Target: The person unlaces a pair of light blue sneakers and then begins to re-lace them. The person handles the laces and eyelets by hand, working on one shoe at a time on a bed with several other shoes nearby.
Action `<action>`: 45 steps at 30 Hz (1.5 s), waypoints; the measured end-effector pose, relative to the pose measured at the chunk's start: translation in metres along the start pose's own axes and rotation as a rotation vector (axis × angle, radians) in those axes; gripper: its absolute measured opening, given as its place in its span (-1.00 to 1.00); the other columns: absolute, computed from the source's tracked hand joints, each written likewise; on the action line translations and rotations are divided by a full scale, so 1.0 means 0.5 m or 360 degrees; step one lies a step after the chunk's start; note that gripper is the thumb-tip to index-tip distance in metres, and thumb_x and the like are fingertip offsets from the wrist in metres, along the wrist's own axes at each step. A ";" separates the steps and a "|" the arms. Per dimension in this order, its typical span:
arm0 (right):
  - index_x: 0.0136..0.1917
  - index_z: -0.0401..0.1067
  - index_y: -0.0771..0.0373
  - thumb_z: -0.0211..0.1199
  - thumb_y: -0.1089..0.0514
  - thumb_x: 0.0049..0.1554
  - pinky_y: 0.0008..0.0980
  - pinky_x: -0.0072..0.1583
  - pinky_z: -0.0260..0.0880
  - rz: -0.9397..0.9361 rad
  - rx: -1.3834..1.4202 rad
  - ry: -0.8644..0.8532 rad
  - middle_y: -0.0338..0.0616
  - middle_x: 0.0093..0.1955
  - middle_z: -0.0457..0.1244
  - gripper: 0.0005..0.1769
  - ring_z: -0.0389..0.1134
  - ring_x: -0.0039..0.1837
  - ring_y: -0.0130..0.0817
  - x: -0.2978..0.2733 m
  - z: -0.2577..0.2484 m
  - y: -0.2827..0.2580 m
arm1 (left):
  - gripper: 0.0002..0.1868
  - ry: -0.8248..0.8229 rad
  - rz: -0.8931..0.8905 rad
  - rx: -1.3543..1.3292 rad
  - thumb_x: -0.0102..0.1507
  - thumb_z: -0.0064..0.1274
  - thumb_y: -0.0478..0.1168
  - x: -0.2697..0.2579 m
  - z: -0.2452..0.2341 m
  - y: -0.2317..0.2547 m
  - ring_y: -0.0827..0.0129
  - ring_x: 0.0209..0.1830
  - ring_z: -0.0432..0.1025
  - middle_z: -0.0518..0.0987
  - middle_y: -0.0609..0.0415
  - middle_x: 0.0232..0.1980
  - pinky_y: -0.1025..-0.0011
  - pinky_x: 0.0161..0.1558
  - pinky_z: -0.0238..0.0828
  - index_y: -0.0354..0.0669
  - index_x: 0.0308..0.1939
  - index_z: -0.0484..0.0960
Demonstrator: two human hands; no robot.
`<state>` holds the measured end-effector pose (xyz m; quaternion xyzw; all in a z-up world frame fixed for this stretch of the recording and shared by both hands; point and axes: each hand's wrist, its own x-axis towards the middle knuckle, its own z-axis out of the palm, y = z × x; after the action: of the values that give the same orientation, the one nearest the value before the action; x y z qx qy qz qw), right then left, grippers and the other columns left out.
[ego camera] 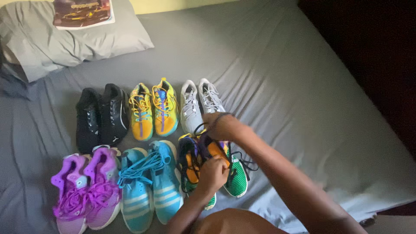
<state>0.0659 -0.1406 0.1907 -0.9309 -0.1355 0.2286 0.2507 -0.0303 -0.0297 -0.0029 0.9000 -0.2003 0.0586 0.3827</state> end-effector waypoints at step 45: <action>0.01 0.48 0.19 0.37 0.11 -0.04 -0.14 -0.08 0.44 -0.0059 0.0753 0.0784 -0.01 -0.09 0.37 -0.68 0.45 -0.14 -0.03 -0.091 0.295 0.283 | -0.81 -0.0519 0.0007 -0.1497 0.39 0.05 -0.16 0.117 -0.209 0.137 0.61 -0.37 0.38 0.50 0.14 -0.27 0.53 -0.28 0.28 -0.22 -0.15 0.65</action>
<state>-0.0265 -0.2161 0.0183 -0.8715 -0.0309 0.0175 0.4891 0.0006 -0.0168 0.1310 0.6269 -0.2643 -0.1789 0.7108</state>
